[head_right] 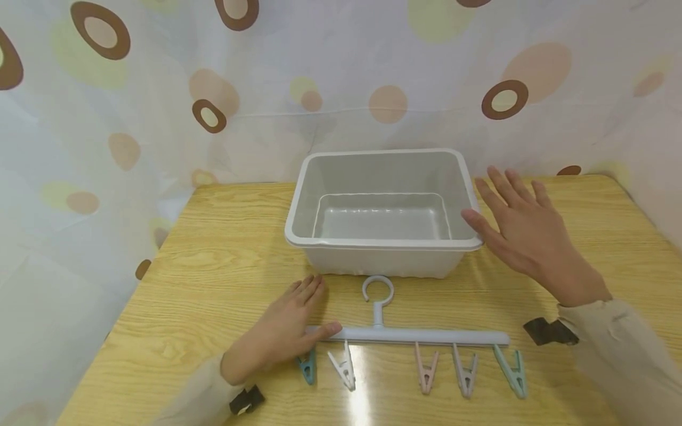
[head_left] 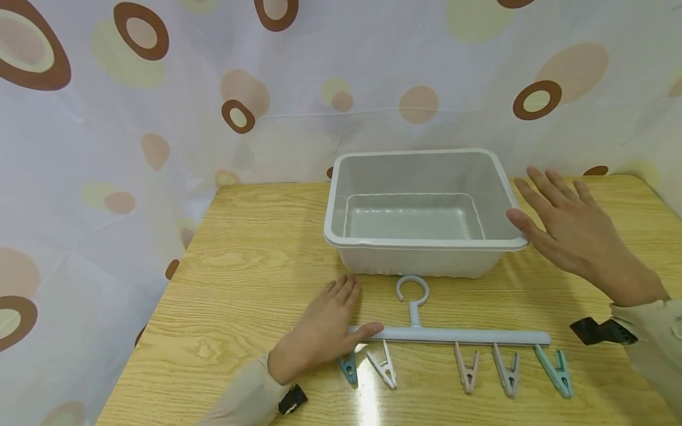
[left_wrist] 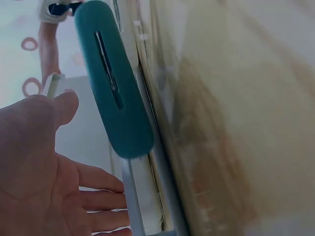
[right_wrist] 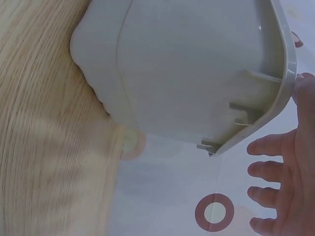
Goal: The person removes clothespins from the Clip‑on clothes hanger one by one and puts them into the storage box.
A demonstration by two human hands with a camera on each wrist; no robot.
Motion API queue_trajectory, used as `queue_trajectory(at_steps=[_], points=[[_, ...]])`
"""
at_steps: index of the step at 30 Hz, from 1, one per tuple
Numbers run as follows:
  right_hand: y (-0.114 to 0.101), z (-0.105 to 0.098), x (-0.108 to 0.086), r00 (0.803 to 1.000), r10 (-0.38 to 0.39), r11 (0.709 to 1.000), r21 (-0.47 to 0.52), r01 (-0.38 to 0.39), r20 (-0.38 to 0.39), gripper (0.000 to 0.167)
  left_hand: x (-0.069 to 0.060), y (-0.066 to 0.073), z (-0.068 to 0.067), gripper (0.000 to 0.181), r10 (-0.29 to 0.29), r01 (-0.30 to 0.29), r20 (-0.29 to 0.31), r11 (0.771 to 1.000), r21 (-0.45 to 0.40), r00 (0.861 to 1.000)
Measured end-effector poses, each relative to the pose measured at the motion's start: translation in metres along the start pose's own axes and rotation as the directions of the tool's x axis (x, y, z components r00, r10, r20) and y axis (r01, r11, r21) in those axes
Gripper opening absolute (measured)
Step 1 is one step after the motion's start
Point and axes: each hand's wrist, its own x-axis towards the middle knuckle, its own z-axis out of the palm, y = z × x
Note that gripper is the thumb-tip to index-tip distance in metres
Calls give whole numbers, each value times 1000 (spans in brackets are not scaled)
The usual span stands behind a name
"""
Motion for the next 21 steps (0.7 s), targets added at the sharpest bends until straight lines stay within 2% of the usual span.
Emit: queue_trajectory(at_steps=[14, 21], points=[[-8, -1, 6, 999, -35, 999, 9, 34, 6, 66, 1, 11, 3, 80, 42, -41, 27, 999, -11, 999], [-13, -1, 10, 999, -41, 999, 27, 40, 30, 63, 3, 18, 4, 72, 105, -106, 38, 994, 18, 994]])
